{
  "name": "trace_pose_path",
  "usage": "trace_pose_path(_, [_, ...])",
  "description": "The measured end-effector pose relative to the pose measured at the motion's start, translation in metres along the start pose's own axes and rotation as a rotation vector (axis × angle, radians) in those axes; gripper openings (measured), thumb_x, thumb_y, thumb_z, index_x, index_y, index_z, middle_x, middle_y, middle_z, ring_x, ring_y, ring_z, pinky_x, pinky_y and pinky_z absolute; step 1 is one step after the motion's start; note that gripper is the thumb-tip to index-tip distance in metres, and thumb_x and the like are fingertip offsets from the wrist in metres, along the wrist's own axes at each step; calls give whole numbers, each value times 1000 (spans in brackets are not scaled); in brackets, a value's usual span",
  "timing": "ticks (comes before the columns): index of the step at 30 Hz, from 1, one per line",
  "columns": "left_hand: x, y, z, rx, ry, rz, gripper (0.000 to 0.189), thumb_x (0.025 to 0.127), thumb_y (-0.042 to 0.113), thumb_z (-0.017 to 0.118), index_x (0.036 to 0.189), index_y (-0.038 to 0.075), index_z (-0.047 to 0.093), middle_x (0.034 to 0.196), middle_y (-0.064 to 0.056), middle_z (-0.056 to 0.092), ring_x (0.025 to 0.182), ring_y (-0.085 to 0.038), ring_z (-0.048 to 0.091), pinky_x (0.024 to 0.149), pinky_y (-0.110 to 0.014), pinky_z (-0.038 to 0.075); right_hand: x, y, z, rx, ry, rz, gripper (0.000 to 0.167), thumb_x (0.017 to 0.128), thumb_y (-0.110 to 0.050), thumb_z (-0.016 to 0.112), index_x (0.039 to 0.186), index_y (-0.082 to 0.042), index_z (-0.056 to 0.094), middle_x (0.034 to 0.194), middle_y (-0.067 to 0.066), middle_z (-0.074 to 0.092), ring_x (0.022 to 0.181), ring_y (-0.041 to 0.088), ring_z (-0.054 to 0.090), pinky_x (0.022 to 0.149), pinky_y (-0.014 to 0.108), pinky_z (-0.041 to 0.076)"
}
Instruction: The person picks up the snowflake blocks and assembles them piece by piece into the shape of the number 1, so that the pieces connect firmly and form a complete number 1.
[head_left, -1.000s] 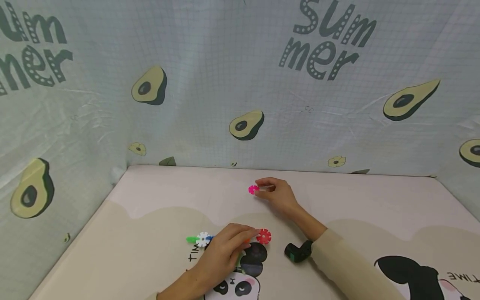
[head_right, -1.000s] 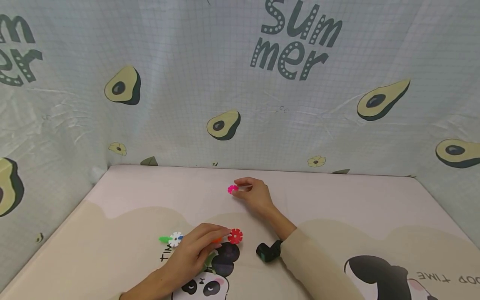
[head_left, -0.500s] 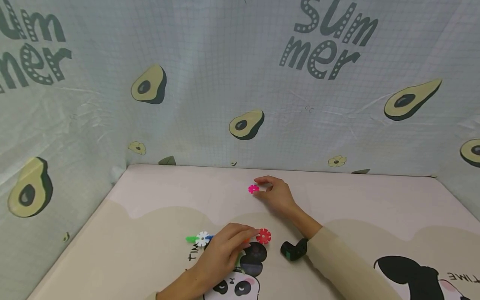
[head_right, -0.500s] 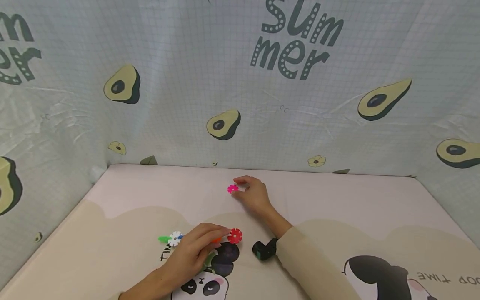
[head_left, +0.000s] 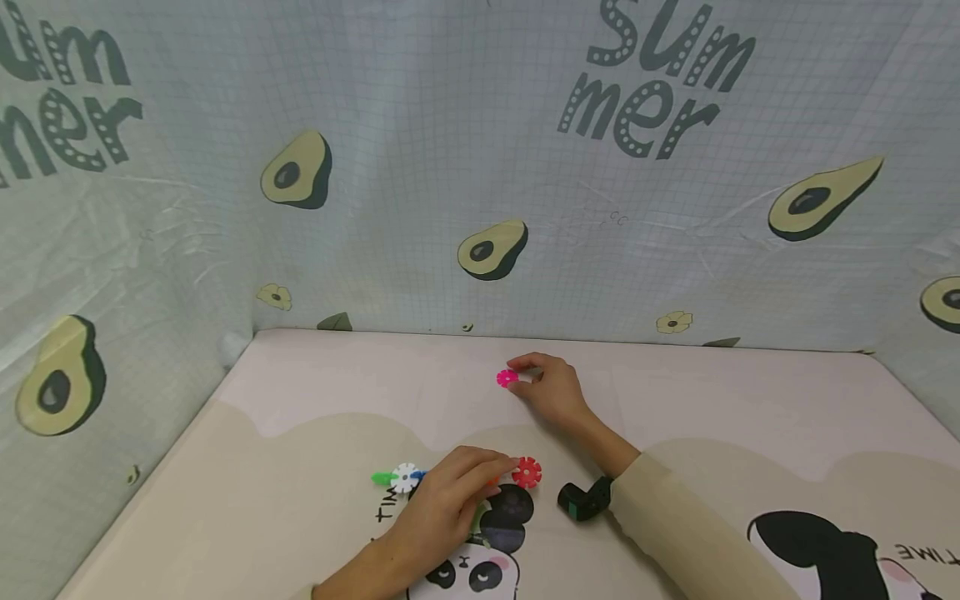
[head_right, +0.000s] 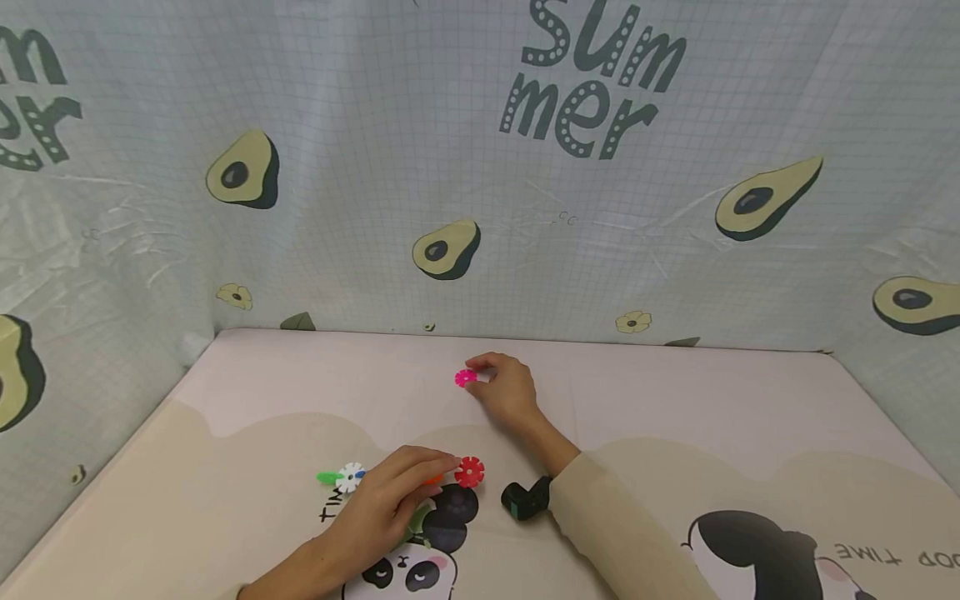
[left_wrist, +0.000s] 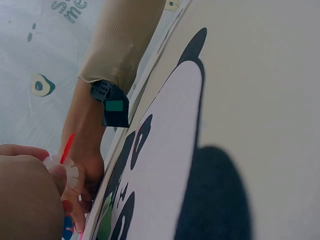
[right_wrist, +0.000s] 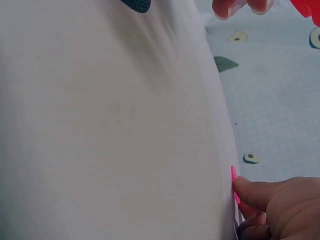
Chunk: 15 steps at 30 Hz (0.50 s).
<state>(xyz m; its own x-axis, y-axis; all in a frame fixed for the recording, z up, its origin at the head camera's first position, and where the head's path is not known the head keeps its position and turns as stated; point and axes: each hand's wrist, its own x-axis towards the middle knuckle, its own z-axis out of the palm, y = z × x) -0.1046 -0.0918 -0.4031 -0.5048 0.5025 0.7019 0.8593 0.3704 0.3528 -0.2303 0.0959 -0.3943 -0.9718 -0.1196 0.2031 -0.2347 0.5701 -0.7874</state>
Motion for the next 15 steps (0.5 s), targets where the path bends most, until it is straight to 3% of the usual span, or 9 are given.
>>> trace_pose_path(15, [0,0,0,-4,-9,-13,47,82,-9,67,125,9,60,113,-2,60,103,-14,57,91,-20,46,2,0,1,-18,-9,-14,26,79,-7,77,105,-9,72,100,3,69,74,16,51,63,28,43])
